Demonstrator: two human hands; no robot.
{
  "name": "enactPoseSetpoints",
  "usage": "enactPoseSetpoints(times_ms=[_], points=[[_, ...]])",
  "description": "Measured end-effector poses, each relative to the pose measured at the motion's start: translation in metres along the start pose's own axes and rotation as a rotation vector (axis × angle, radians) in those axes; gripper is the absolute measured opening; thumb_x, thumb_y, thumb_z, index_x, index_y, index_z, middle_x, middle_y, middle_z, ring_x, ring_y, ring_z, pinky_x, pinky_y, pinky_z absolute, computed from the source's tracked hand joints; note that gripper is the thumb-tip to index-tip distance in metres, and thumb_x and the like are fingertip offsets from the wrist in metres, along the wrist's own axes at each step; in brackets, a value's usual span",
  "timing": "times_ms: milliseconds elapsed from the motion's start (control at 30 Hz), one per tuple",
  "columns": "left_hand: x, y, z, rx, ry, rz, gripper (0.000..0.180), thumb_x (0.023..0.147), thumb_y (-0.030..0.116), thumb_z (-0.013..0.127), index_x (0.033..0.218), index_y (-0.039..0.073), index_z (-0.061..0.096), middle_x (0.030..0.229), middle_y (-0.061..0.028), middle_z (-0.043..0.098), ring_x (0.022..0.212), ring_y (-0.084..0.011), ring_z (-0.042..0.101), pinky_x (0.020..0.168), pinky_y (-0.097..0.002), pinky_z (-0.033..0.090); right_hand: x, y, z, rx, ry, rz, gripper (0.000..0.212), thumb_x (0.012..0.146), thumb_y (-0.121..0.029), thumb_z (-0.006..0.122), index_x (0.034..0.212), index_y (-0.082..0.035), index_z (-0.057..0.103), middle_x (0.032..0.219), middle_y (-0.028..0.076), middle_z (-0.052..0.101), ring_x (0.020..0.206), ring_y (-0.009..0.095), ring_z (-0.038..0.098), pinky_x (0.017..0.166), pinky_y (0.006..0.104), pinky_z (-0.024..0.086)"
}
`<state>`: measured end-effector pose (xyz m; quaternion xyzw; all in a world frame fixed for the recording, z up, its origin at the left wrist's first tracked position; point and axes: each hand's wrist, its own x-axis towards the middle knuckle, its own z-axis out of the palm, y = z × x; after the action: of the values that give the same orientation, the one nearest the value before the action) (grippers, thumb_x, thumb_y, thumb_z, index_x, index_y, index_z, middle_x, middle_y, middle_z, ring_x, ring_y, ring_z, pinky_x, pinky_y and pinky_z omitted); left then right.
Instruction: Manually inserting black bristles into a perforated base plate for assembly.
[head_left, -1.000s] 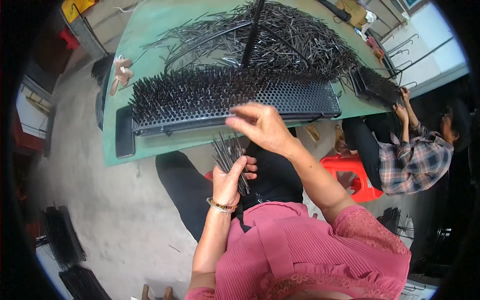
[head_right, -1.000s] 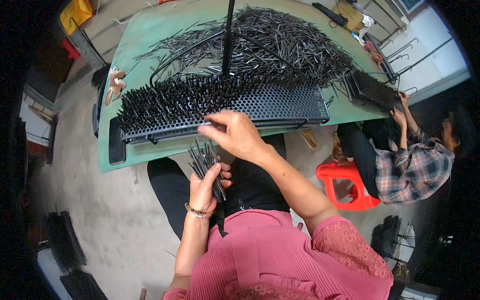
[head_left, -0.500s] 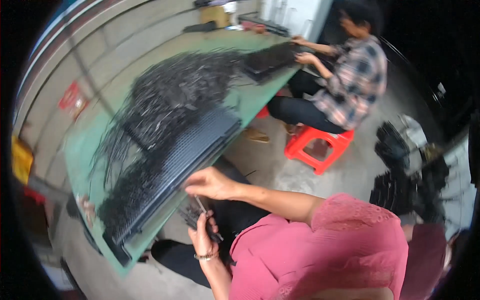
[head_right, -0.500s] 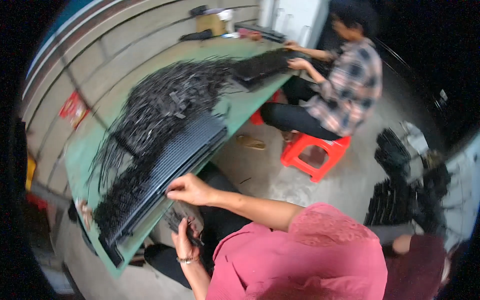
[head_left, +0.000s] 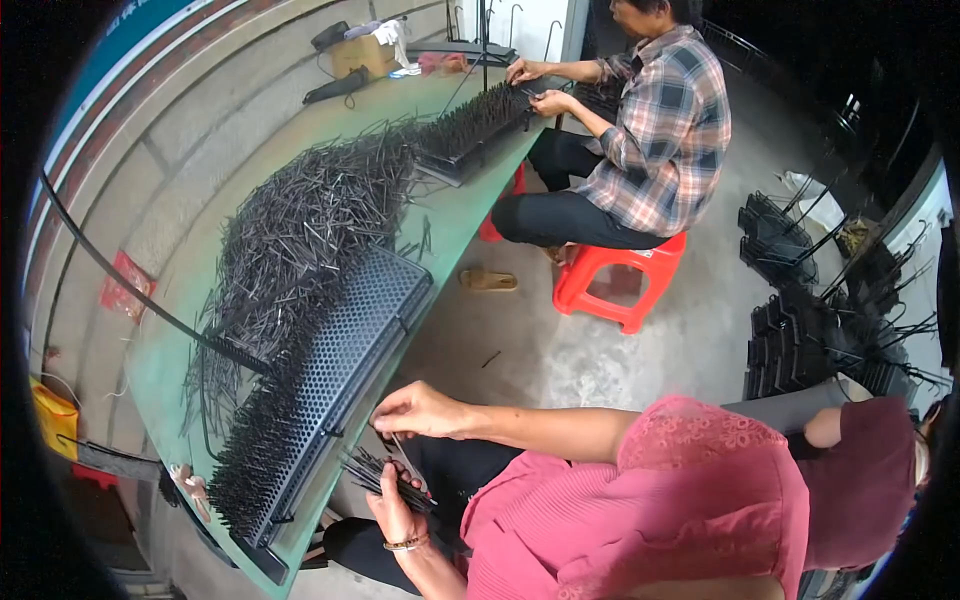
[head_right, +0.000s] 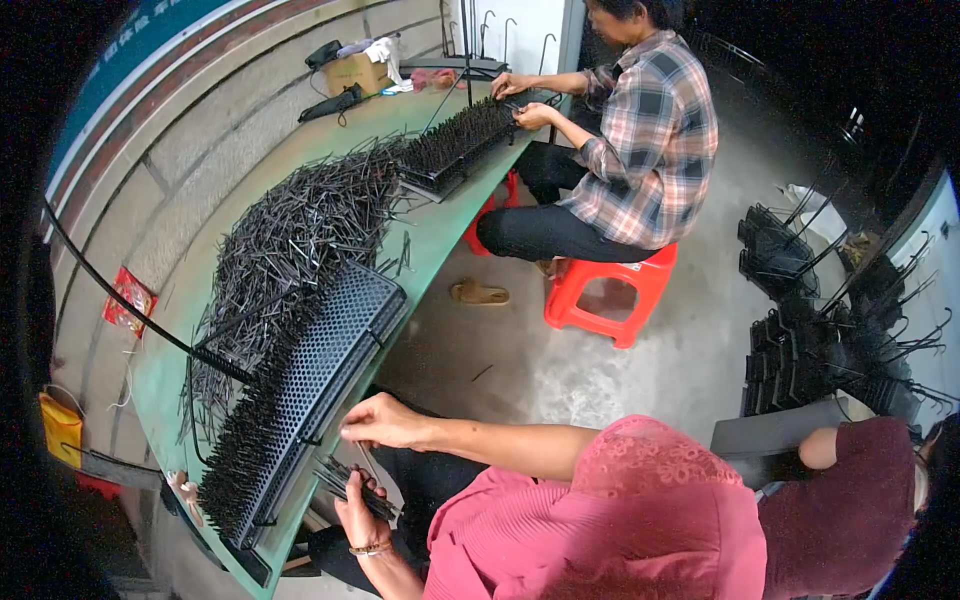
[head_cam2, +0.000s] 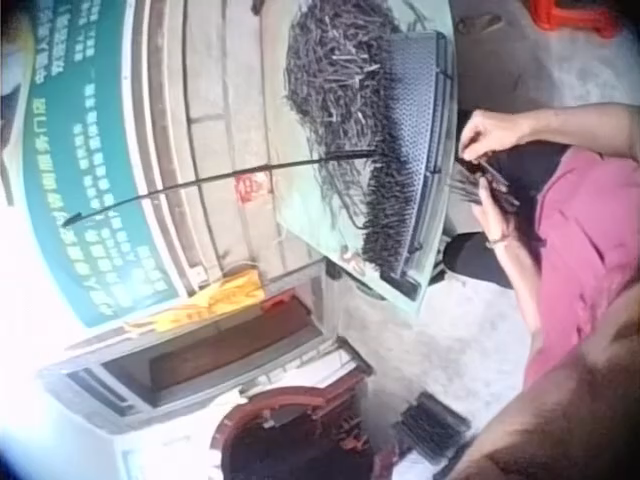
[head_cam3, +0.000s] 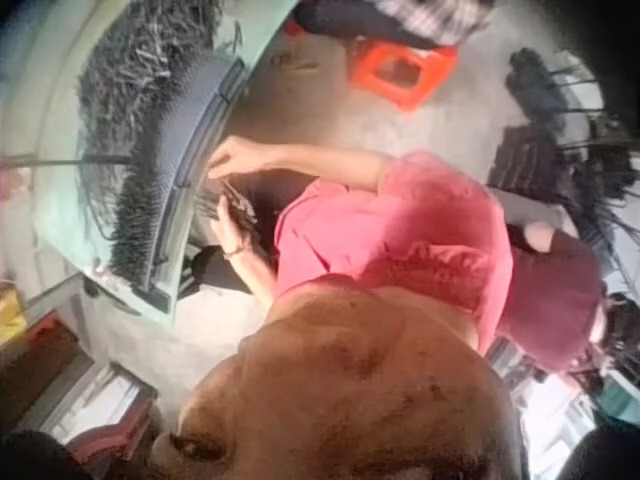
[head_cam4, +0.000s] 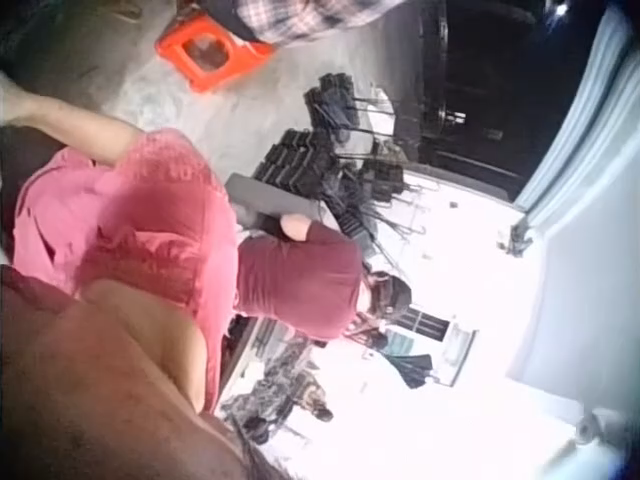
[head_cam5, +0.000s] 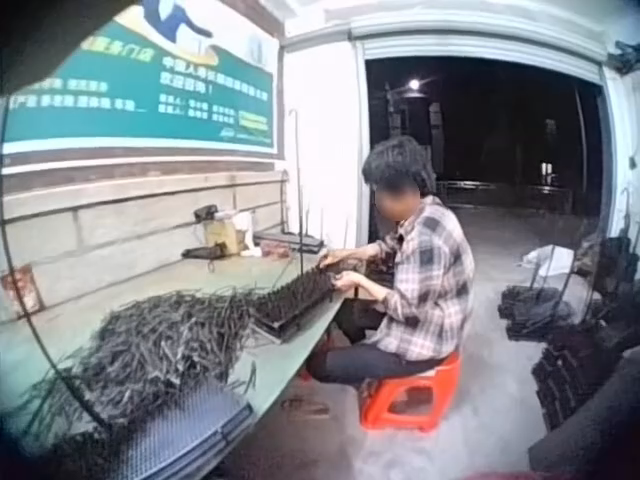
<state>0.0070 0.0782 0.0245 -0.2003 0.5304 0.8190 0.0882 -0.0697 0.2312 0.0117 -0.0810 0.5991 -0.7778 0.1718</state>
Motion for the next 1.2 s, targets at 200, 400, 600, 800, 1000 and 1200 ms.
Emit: enactPoseSetpoints(times_ms=[200, 400, 600, 800, 1000, 1200], points=[[-0.015, 0.046, 0.052, -0.072, 0.016, 0.486, 0.015, 0.091, 0.01, 0.054, 0.101, 0.001, 0.05, 0.075, -0.0018, 0.048, 0.063, -0.0085, 0.047, 0.052, -0.0218, 0.04, 0.014, 0.043, -0.005, 0.674, 0.193, 0.22, 0.016, 0.087, -0.025, 0.063, 0.093, -0.01, 0.065, 0.077, -0.002, 0.062, 0.065, 0.008, 0.055, 0.061, 0.0227, 0.043], [0.03, -0.024, 0.057, 0.311, 0.076, 0.733, 0.037, 0.087, 0.009, 0.061, 0.118, -0.008, 0.048, 0.112, -0.0151, 0.058, 0.099, -0.0197, 0.056, 0.088, -0.0324, 0.045, 0.016, 0.02, 0.029, 1.088, 0.044, 0.273, 0.016, 0.087, -0.023, 0.062, 0.094, -0.009, 0.064, 0.089, 0.001, 0.066, 0.079, 0.011, 0.059, 0.077, 0.0286, 0.048], [0.043, -0.023, 0.053, 0.133, 0.194, 0.638, 0.033, 0.09, 0.013, 0.058, 0.113, -0.009, 0.049, 0.111, -0.0169, 0.059, 0.098, -0.022, 0.058, 0.085, -0.0325, 0.047, 0.034, 0.039, 0.034, 1.248, 0.088, 0.36, 0.015, 0.089, -0.024, 0.061, 0.091, -0.009, 0.063, 0.079, 0.0, 0.06, 0.077, 0.014, 0.057, 0.075, 0.0311, 0.049], [0.033, 0.026, 0.063, 0.043, 0.226, 0.824, 0.022, 0.093, 0.013, 0.054, 0.108, -0.002, 0.051, 0.09, -0.0042, 0.055, 0.075, -0.0116, 0.051, 0.067, -0.0255, 0.044, 0.046, 0.044, 0.013, 1.162, 0.224, 0.235, 0.017, 0.091, -0.026, 0.057, 0.099, -0.012, 0.063, 0.079, -0.006, 0.061, 0.073, 0.008, 0.056, 0.069, 0.0241, 0.044], [0.045, -0.018, 0.057, 0.283, 0.084, 0.673, 0.027, 0.086, 0.005, 0.063, 0.109, -0.008, 0.054, 0.105, -0.0095, 0.061, 0.094, -0.0155, 0.057, 0.084, -0.0282, 0.046, 0.022, 0.046, 0.046, 0.707, 0.222, 0.235, 0.024, 0.084, -0.036, 0.061, 0.077, -0.015, 0.055, 0.074, -0.002, 0.052, 0.069, 0.011, 0.048, 0.064, 0.0253, 0.041], [0.047, -0.025, 0.036, 0.196, 0.044, 0.564, 0.02, 0.09, 0.011, 0.059, 0.104, -0.003, 0.058, 0.098, -0.0033, 0.061, 0.088, -0.0111, 0.056, 0.075, -0.0267, 0.047, 0.032, 0.062, 0.032, 0.843, 0.205, 0.353, 0.026, 0.088, -0.028, 0.058, 0.101, -0.007, 0.065, 0.091, 0.001, 0.064, 0.083, 0.012, 0.058, 0.079, 0.026, 0.047]])
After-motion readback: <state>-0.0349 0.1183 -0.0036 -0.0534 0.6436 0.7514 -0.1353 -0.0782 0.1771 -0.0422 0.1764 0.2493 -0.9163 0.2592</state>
